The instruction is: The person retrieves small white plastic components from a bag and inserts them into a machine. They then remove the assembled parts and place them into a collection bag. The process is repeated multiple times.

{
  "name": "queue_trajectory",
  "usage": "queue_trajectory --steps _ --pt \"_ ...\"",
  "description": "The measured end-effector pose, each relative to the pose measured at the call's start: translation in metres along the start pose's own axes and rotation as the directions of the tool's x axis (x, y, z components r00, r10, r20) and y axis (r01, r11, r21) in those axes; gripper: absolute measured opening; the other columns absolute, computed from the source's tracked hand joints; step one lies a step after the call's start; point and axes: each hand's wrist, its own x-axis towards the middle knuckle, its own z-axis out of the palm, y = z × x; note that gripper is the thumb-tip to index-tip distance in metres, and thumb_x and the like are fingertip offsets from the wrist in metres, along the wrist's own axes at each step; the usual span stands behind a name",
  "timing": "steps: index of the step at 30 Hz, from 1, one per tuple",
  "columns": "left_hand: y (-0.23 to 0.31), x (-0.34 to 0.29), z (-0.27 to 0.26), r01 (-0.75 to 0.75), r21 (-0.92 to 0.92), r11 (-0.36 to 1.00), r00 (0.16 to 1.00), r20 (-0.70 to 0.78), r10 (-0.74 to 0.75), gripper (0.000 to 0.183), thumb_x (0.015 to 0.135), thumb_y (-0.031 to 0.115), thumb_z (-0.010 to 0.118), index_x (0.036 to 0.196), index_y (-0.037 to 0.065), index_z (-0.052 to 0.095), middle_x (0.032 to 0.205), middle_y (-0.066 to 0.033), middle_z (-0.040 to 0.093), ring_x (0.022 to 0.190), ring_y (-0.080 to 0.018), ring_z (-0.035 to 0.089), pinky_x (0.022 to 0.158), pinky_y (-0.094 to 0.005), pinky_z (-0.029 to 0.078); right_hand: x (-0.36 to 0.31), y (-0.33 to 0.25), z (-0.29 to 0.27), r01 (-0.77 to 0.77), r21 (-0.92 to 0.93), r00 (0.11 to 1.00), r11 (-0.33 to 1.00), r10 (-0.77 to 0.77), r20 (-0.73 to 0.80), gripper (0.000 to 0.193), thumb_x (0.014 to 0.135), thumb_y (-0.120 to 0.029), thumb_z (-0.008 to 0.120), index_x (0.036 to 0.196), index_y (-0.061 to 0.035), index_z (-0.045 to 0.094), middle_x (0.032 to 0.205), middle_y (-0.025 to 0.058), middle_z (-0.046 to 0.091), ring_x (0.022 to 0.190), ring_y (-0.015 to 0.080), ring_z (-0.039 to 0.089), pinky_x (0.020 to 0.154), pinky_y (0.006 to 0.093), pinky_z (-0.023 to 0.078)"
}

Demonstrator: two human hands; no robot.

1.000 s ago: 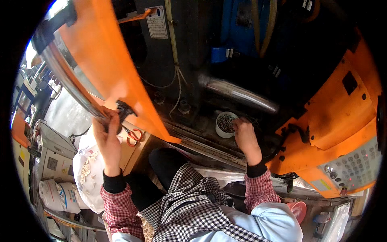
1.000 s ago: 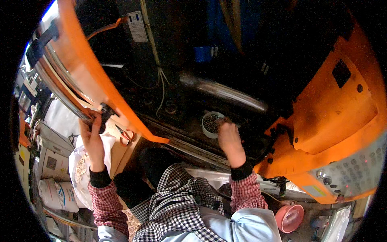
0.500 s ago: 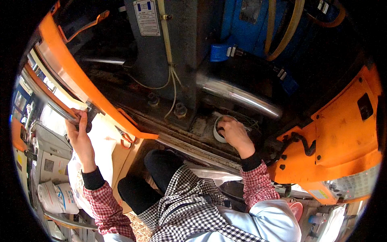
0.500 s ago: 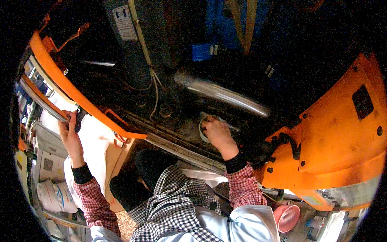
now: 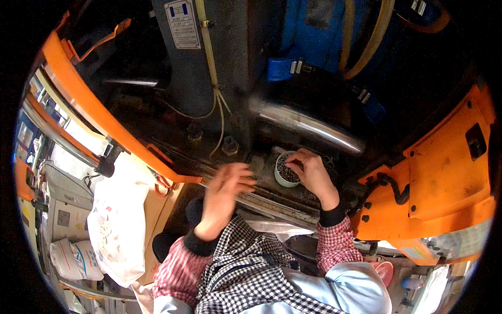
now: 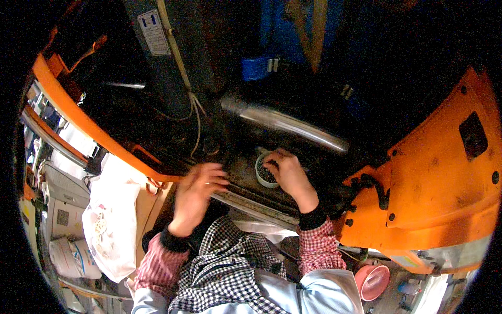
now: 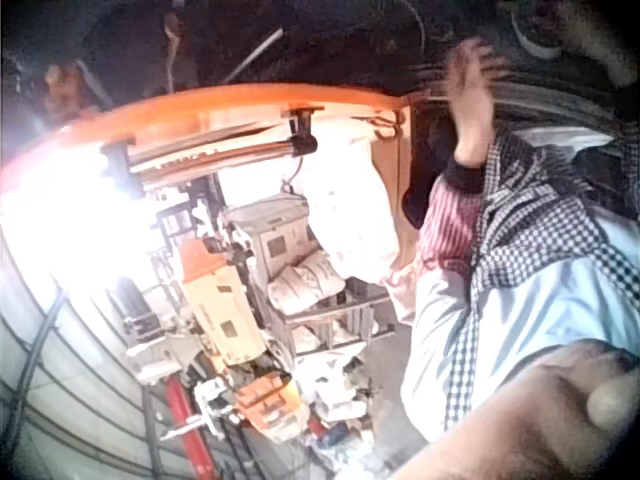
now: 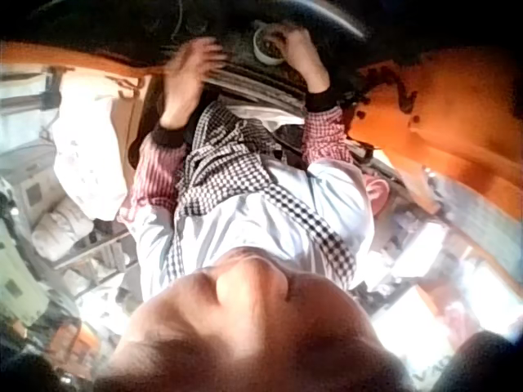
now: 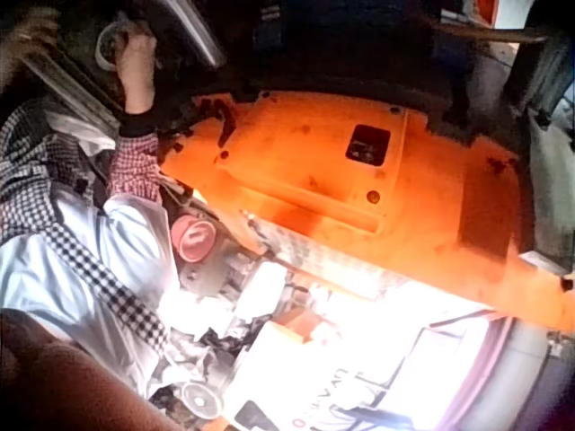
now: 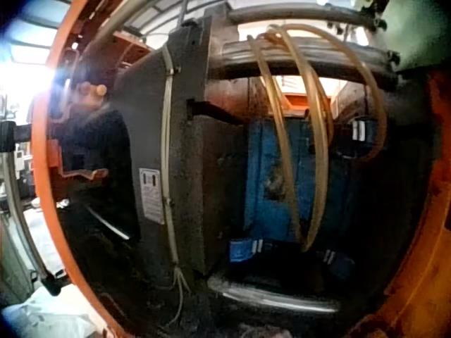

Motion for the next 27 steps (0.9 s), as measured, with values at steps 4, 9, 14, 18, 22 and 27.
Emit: queue_trajectory --steps 4,9,14,18,22,27 --pt "-0.057 0.047 0.033 0.344 -0.552 0.76 0.937 0.252 -0.241 0.032 0.096 0.031 0.043 0.101 0.0 0.051 0.098 -0.0097 0.057 0.094 -0.02 0.055 0.089 -0.0366 0.044 0.003 -0.024 0.002 0.07 0.156 0.996 0.985 -0.076 0.037 0.014 0.074 -0.002 0.064 0.087 -0.0011 0.061 0.084 0.0171 0.061 0.079 0.0353 0.059 0.069 0.0385 0.048" --pt "-0.064 0.054 0.042 0.389 -0.678 0.624 0.921 0.288 -0.261 0.028 0.096 0.03 0.042 0.09 0.004 0.05 0.093 -0.0078 0.056 0.095 -0.0208 0.053 0.096 -0.038 0.04 0.0 -0.021 0.005 0.12 0.119 0.992 0.986 -0.124 0.021 0.011 0.076 -0.005 0.062 0.087 -0.0011 0.062 0.085 0.0154 0.062 0.078 0.0337 0.06 0.068 0.0371 0.049" --pt "-0.057 0.05 0.041 0.379 -0.665 0.643 0.925 0.254 -0.283 0.03 0.097 0.026 0.04 0.098 -0.001 0.05 0.1 -0.0115 0.056 0.098 -0.0218 0.053 0.094 -0.0376 0.044 -0.003 -0.021 0.004 0.022 0.172 0.999 0.985 -0.03 0.042 0.013 0.078 -0.004 0.061 0.09 -0.0016 0.063 0.088 0.0154 0.064 0.079 0.0325 0.061 0.07 0.0363 0.049" --pt "-0.057 0.049 0.039 0.379 -0.665 0.644 0.924 0.237 -0.298 0.029 0.097 0.025 0.04 0.1 -0.003 0.049 0.102 -0.0131 0.055 0.099 -0.023 0.053 0.097 -0.0392 0.043 -0.003 -0.019 0.006 0.048 0.187 0.998 0.981 -0.053 0.021 0.014 0.078 -0.003 0.06 0.091 -0.0012 0.063 0.089 0.0161 0.064 0.079 0.0329 0.061 0.07 0.0356 0.049" --pt "-0.05 0.045 0.04 0.371 -0.647 0.666 0.926 0.211 -0.312 0.028 0.097 0.023 0.041 0.101 -0.004 0.049 0.102 -0.0137 0.054 0.1 -0.024 0.053 0.098 -0.04 0.043 -0.003 -0.021 0.006 0.03 0.176 0.999 0.984 -0.037 0.035 0.017 0.078 -0.001 0.059 0.095 -0.0012 0.064 0.091 0.0163 0.064 0.081 0.033 0.062 0.072 0.036 0.05" --pt "-0.049 0.042 0.035 0.366 -0.647 0.669 0.928 0.203 -0.311 0.029 0.096 0.021 0.042 0.106 -0.005 0.05 0.104 -0.0146 0.055 0.1 -0.0242 0.054 0.097 -0.041 0.043 -0.004 -0.026 0.01 0.05 0.191 0.999 0.98 -0.051 -0.001 0.023 0.078 0.002 0.058 0.101 -0.0015 0.063 0.099 0.0165 0.064 0.087 0.0323 0.062 0.076 0.0363 0.05"
